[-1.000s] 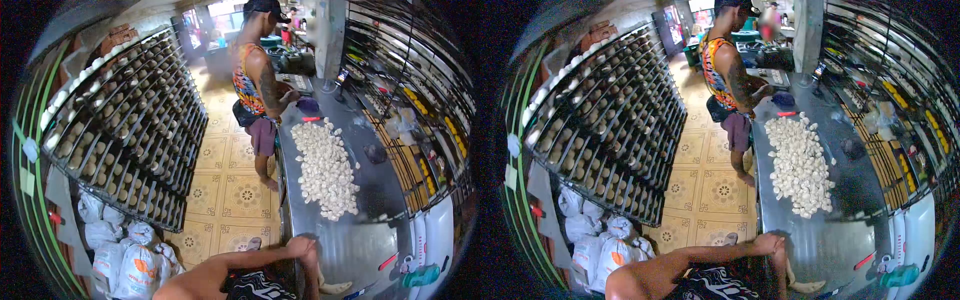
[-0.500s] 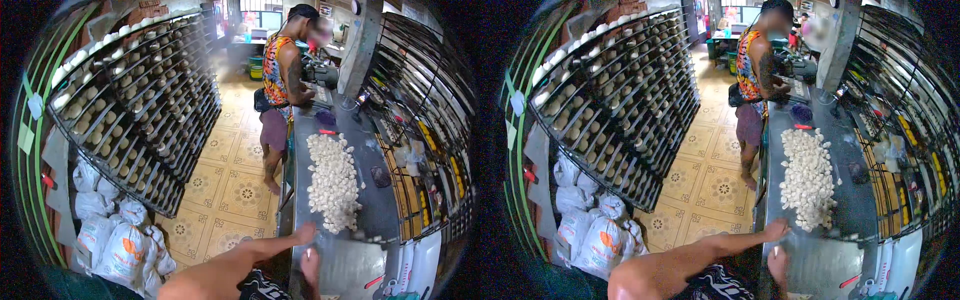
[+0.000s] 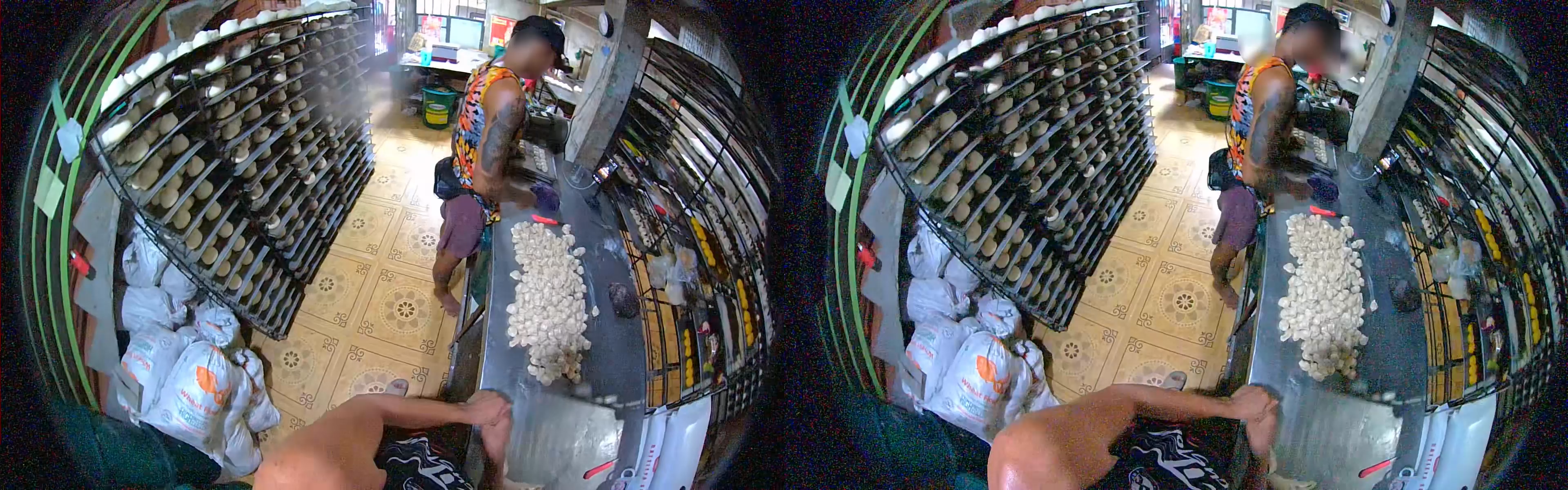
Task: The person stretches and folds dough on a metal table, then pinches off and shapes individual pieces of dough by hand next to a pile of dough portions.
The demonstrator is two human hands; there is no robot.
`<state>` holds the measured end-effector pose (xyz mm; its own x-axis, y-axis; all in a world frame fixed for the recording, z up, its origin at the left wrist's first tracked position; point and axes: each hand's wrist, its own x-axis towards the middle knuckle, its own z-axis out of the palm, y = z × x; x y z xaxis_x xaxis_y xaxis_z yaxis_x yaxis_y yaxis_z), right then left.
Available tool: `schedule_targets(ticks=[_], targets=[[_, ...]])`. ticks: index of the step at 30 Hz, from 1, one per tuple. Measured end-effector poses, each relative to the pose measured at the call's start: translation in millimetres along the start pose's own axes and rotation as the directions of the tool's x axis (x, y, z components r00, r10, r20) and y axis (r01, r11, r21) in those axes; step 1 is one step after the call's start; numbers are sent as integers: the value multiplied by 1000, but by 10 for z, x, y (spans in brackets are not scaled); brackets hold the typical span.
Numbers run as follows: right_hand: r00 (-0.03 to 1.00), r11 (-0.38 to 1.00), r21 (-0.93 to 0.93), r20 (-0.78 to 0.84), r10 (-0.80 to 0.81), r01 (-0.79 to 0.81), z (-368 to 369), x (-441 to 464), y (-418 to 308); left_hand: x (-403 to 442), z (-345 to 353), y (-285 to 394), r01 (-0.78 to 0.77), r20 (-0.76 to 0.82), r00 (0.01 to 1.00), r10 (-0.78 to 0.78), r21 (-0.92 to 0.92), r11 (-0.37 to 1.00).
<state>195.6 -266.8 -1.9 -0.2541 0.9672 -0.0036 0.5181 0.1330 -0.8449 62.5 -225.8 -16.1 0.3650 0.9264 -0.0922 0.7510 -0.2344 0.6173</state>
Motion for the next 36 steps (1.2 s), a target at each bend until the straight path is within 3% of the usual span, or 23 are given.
schedule_targets(ticks=[3, 5, 7, 9, 13, 14, 15, 16, 18, 20, 21, 22, 23, 24, 25, 27, 28, 30, 31, 32, 33, 35, 36], targets=[[999, 997, -59, 16, -46, 46, -42, 105, -46, 362, 479, -376, -132, -109, 982, 156, 202, 970], [997, 992, -99, 25, -75, 77, -66, 216, -62, 152, -201, -28, 46, -153, 988, -29, 105, 993], [996, 987, -135, 46, -82, 87, -66, 179, -58, 156, -306, -63, -3, -255, 967, 17, 57, 998], [995, 982, -166, 56, -85, 93, -96, 131, -35, 240, -327, -65, -123, -449, 887, 112, 4, 992], [996, 976, -200, 31, -86, 90, -153, 88, 55, 591, -289, -60, -393, -754, 602, 261, 4, 919], [996, 977, -194, 25, -87, 90, -95, 72, 73, 675, -18, -266, -472, -417, 834, 361, -203, 858], [996, 978, -191, 18, -86, 88, -62, 58, 70, 717, 341, -485, -438, -15, 879, 477, -424, 793], [996, 977, -194, 12, -83, 84, -55, 22, 96, 631, 544, -543, -434, 2, 877, 480, -424, 795], [997, 974, -214, -1, -71, 69, -106, -62, 173, 433, 869, -609, -221, 21, 972, 233, -242, 945], [978, 925, -362, -121, -172, 118, -57, -168, 406, 175, 507, -372, -247, 112, 957, 268, -173, 953], [977, 974, -138, -91, -191, 178, -69, -116, 212, 22, 336, -194, -234, -11, 972, 235, -151, 961], [1000, 986, -166, -17, -20, 17, -52, -113, 202, -66, 190, -68, -228, -120, 970, 213, -137, 964], [986, 969, -191, 41, 164, -154, -33, -135, 288, -53, 22, 41, 51, 243, 970, -27, -96, 994], [966, 949, -176, -35, 258, -260, -30, -230, 322, -54, -181, 201, 56, 263, 960, -95, 155, 986], [967, 946, -200, -36, 252, -254, 14, -242, 346, 58, 349, -302, -203, -107, 975, 194, -82, 976], [980, 948, -251, -3, 200, -194, 58, -127, 378, 122, -9, -119, -67, 61, 996, 66, 18, 998], [987, 951, -275, 30, 155, -141, 35, -67, 363, 189, 37, -191, -169, -34, 985, 168, -19, 985], [991, 955, -268, 16, 132, -123, -67, 9, 256, 420, -47, -35, -59, -132, 987, 87, 198, 978], [996, 960, -274, 46, 79, -64, -122, 20, 169, 592, 47, -135, 125, -132, 986, -104, 161, 979], [997, 960, -279, 76, 25, -3, -136, 16, 99, 633, -31, -158, 106, -237, 967, -91, 52, 993], [995, 956, -286, 96, -31, 58, -215, 29, 62, 726, -98, -145, 65, -341, 937, -80, -55, 996], [1000, 977, -212, 14, 17, -14, -301, 64, 214, 721, -340, 113, -333, -571, 771, 282, 16, 943], [998, 989, -133, -35, 57, -61, -279, 87, 305, 647, -389, 188, -343, -556, 776, 298, 24, 939]])
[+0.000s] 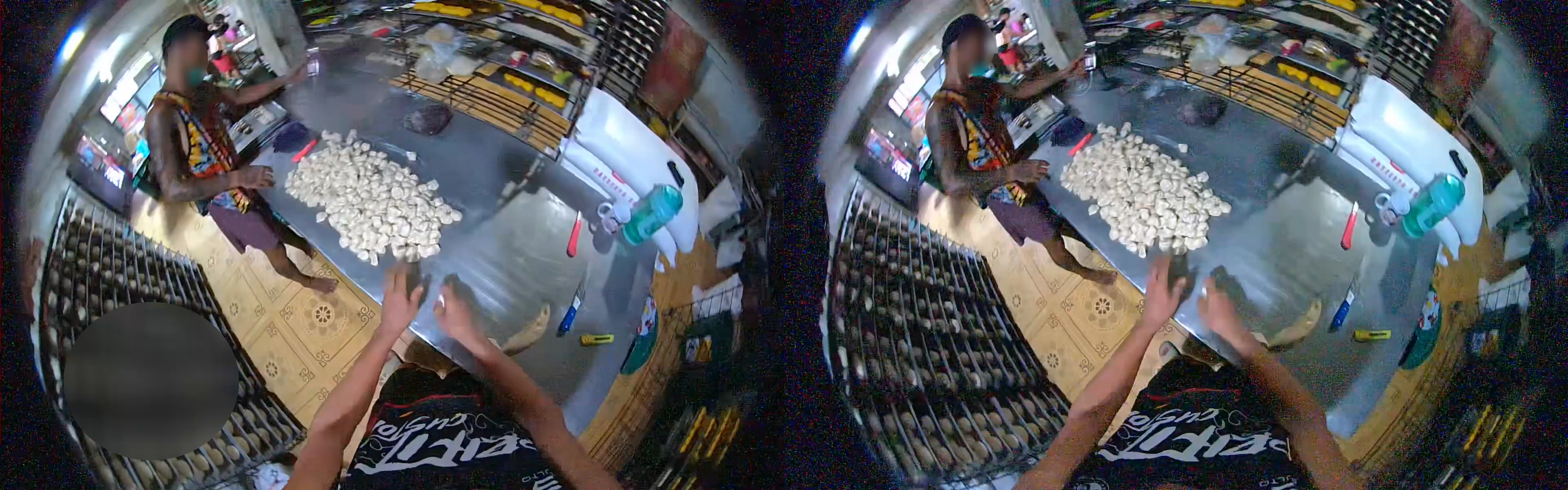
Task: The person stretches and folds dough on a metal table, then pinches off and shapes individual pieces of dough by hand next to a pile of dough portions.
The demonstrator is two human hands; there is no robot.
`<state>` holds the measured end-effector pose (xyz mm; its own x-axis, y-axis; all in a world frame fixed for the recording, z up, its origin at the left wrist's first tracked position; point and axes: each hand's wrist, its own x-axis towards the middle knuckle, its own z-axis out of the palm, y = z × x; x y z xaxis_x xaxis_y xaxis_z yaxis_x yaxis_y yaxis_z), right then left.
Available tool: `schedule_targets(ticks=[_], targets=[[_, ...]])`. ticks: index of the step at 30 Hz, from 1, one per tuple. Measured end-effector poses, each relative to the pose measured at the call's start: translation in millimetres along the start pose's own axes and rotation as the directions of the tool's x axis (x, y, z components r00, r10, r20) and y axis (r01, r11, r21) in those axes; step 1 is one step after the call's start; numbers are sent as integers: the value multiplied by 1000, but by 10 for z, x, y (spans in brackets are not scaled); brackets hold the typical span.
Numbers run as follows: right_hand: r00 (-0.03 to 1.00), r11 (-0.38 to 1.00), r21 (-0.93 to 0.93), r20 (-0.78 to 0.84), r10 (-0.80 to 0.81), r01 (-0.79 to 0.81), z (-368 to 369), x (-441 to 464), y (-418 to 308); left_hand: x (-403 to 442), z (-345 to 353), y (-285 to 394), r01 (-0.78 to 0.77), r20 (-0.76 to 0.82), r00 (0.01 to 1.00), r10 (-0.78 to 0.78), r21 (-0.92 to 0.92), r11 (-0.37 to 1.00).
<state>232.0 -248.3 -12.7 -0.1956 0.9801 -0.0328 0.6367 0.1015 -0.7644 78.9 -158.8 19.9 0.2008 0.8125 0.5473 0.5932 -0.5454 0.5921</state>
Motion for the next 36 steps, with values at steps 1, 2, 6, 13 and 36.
schedule_targets(ticks=[1, 2, 6, 13, 36], targets=[[998, 995, 85, -40, 47, -43, 57, 31, 47, -85, -75, 39, 207, 370, 919, -135, -163, 965], [992, 982, 168, -77, 95, -81, 110, 50, 84, -160, -148, 83, 448, 701, 691, -177, -224, 866], [986, 999, -40, -168, -5, -2, 233, -266, 77, -709, 75, -58, 368, 711, 692, -121, -204, 907], [967, 970, -194, 178, 180, -144, 41, -215, -182, -706, 124, 85, 177, 444, 860, -252, 203, 963], [981, 983, -71, 82, 173, -167, 312, -161, -122, -739, 109, -79, 139, 480, 829, -286, 318, 938]])
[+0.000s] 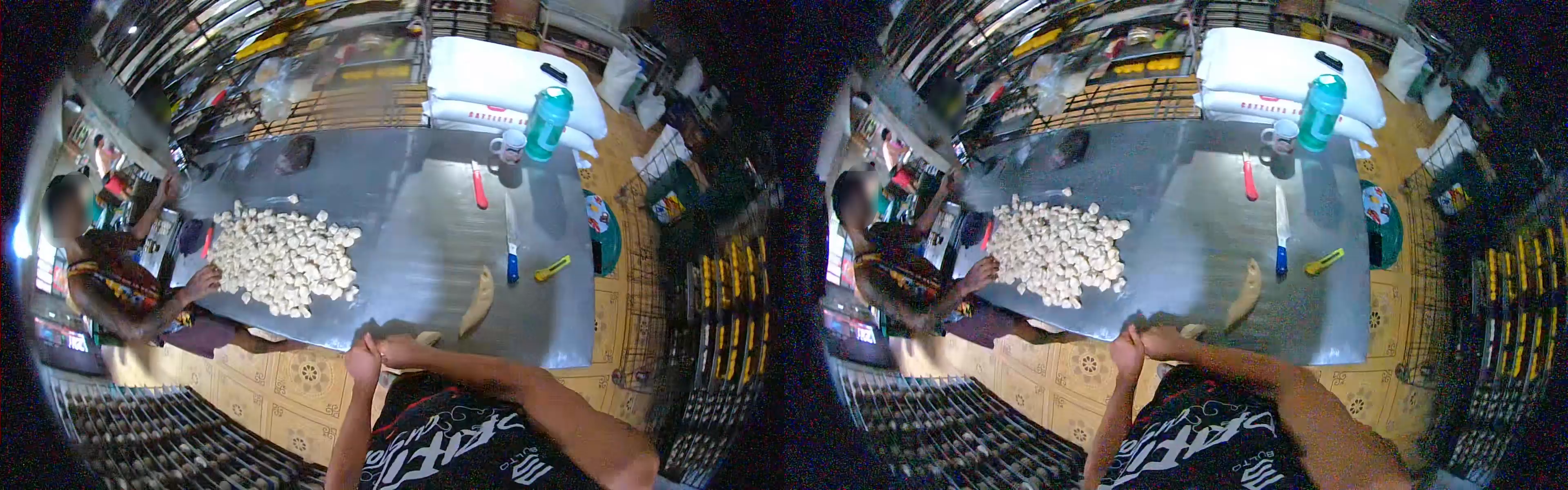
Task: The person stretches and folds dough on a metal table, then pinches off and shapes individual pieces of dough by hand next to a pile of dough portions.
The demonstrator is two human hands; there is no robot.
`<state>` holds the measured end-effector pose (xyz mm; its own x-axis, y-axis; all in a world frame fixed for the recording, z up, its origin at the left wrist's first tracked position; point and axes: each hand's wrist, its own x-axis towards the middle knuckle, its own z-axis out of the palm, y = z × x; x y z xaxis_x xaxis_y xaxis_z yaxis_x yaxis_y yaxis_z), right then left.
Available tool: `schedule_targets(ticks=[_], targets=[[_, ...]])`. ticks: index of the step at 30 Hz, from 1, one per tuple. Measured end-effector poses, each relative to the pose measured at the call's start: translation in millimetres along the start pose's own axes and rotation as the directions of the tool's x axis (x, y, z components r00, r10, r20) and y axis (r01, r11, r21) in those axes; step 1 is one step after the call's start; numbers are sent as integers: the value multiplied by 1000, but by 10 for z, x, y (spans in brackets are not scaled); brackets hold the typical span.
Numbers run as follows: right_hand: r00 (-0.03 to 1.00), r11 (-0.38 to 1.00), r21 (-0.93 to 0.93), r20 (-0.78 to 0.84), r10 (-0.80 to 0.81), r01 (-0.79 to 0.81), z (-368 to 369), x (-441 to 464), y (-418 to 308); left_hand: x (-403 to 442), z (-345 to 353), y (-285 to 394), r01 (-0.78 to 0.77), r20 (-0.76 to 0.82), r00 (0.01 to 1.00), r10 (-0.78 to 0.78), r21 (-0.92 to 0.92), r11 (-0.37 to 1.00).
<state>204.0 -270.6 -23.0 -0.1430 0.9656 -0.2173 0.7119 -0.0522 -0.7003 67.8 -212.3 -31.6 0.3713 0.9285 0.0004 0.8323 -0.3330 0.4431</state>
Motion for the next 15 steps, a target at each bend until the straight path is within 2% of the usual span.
schedule_targets(ticks=[1, 3, 4, 6, 7, 8, 9, 11, 12, 13, 14, 15], targets=[[992, 993, -105, 116, 59, -46, -21, -6, 49, 33, 9, 29, -4, -49, 999, 5, 25, 1000], [994, 992, -122, 113, 4, 9, -230, -84, 40, 185, -40, 85, -10, -49, 999, 8, -41, 999], [991, 991, -126, 133, -19, 36, -338, -91, 34, 323, 19, 66, 2, -22, 1000, -2, 28, 1000], [982, 990, 54, 127, -138, 132, -461, -9, -30, 550, 90, -104, 56, -99, 993, -64, -89, 994], [973, 983, 52, 146, -181, 175, -476, 52, -69, 616, -94, -3, -73, -246, 969, 30, -168, 983], [994, 992, 70, 27, -107, 104, -525, 124, -85, 656, -256, 143, -218, -399, 910, 117, -219, 951], [996, 994, 102, -89, -23, 32, -563, 173, -90, 661, -286, 130, -195, -426, 900, 93, -203, 959], [941, 972, 207, -295, 167, -108, -543, 208, -94, 572, -303, 28, -392, -236, 917, 320, -399, 829], [973, 980, 197, -232, 7, 39, -526, 181, -60, 409, -416, 142, -171, 55, 975, 215, -435, 884], [974, 964, 193, -170, -150, 182, -506, 147, -29, 249, -532, 256, 54, 342, 934, 102, -417, 907], [973, 964, 183, -164, -165, 194, -452, 100, -20, 181, -464, 168, 56, 328, 940, 94, -421, 906], [953, 974, 70, -234, -194, 216, -375, 33, 22, 131, -331, 75, 54, 332, 940, 75, -364, 930]])
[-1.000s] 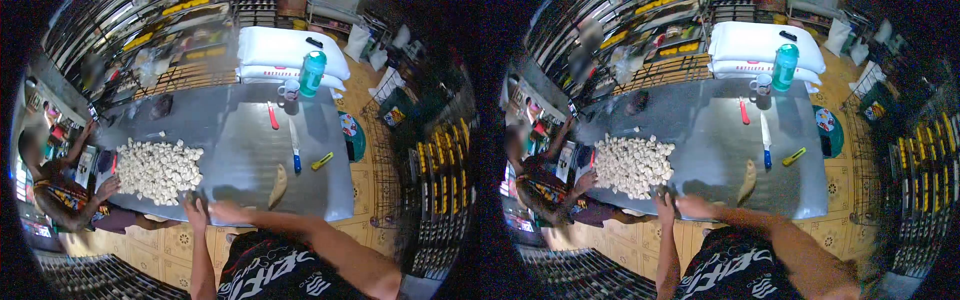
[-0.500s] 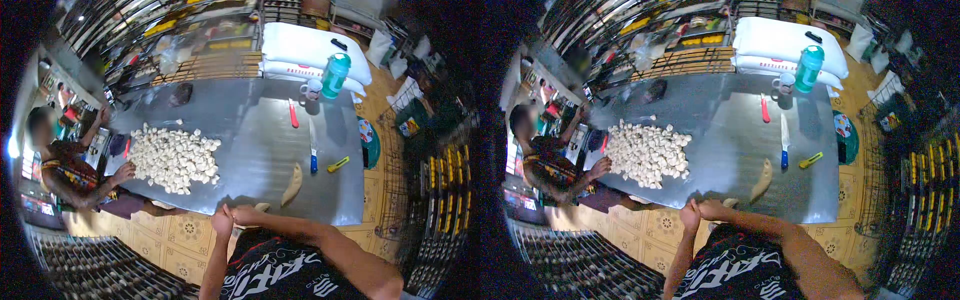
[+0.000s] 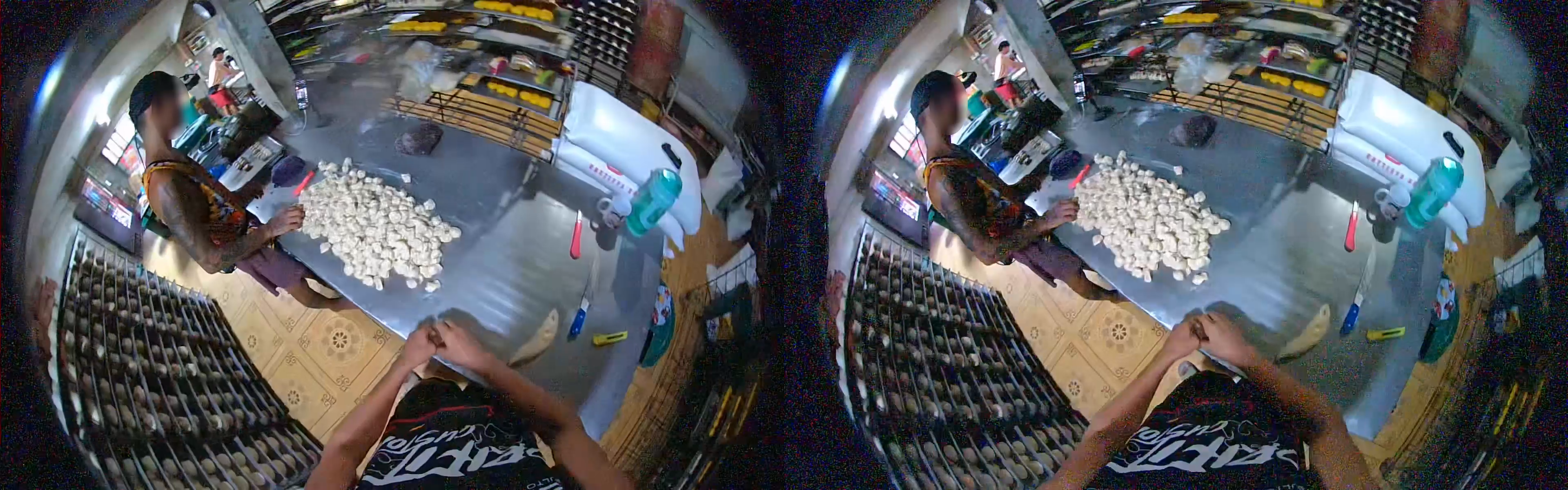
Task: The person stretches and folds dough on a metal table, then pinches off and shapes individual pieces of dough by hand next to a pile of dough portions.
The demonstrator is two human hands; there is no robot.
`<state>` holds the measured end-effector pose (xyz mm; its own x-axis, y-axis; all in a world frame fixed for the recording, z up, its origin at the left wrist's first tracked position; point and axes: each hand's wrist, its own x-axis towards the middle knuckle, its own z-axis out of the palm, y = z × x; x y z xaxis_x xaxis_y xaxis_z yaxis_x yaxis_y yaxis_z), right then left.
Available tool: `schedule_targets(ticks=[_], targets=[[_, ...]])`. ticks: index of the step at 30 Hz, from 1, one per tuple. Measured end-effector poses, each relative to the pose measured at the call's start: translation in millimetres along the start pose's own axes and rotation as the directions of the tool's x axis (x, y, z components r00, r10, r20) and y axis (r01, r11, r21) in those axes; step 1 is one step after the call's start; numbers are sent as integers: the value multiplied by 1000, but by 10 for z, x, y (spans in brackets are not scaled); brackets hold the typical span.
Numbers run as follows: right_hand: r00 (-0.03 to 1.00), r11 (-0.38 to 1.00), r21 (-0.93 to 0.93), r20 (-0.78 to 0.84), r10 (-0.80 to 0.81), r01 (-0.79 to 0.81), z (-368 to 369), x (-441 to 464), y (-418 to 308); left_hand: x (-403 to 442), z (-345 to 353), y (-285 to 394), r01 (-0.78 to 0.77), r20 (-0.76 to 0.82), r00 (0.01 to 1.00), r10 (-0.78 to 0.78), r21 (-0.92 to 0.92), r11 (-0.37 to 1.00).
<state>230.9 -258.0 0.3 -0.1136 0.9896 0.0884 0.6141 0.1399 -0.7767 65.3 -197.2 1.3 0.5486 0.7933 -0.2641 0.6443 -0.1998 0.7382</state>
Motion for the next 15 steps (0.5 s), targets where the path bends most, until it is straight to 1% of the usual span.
schedule_targets(ticks=[1, 2, 4, 6, 7, 11, 13, 14, 15], targets=[[997, 993, -109, -64, -43, 36, 53, -72, 40, 8, 114, -128, 20, -1, 1000, -20, 56, 998], [997, 992, -119, -56, -50, 43, 130, -98, 89, 3, 174, -126, 18, -10, 1000, -18, 46, 999], [1000, 998, -66, 28, 6, -4, 411, -137, 125, -82, 312, -132, 99, -180, 981, -75, 132, 986], [993, 999, -20, 110, 48, -46, 558, -109, 161, -106, 367, -112, 192, -358, 927, -109, 205, 960], [993, 999, -27, 114, 35, -33, 500, -73, 135, -84, 328, -93, 194, -371, 922, -109, 199, 961], [940, 989, -83, 311, 141, -121, -33, -61, -304, -83, 85, 95, 253, -330, 928, -174, 213, 944], [945, 992, -96, 309, 103, -76, -141, 1, -481, 44, -139, 312, 284, -313, 929, -196, 266, 921], [950, 994, -105, 305, 72, -42, -149, -5, -586, 86, -170, 264, 297, -311, 927, -211, 261, 919], [955, 993, -120, 294, 38, -3, -166, 20, -642, 205, -196, 174, 227, -434, 889, -143, 148, 963]])
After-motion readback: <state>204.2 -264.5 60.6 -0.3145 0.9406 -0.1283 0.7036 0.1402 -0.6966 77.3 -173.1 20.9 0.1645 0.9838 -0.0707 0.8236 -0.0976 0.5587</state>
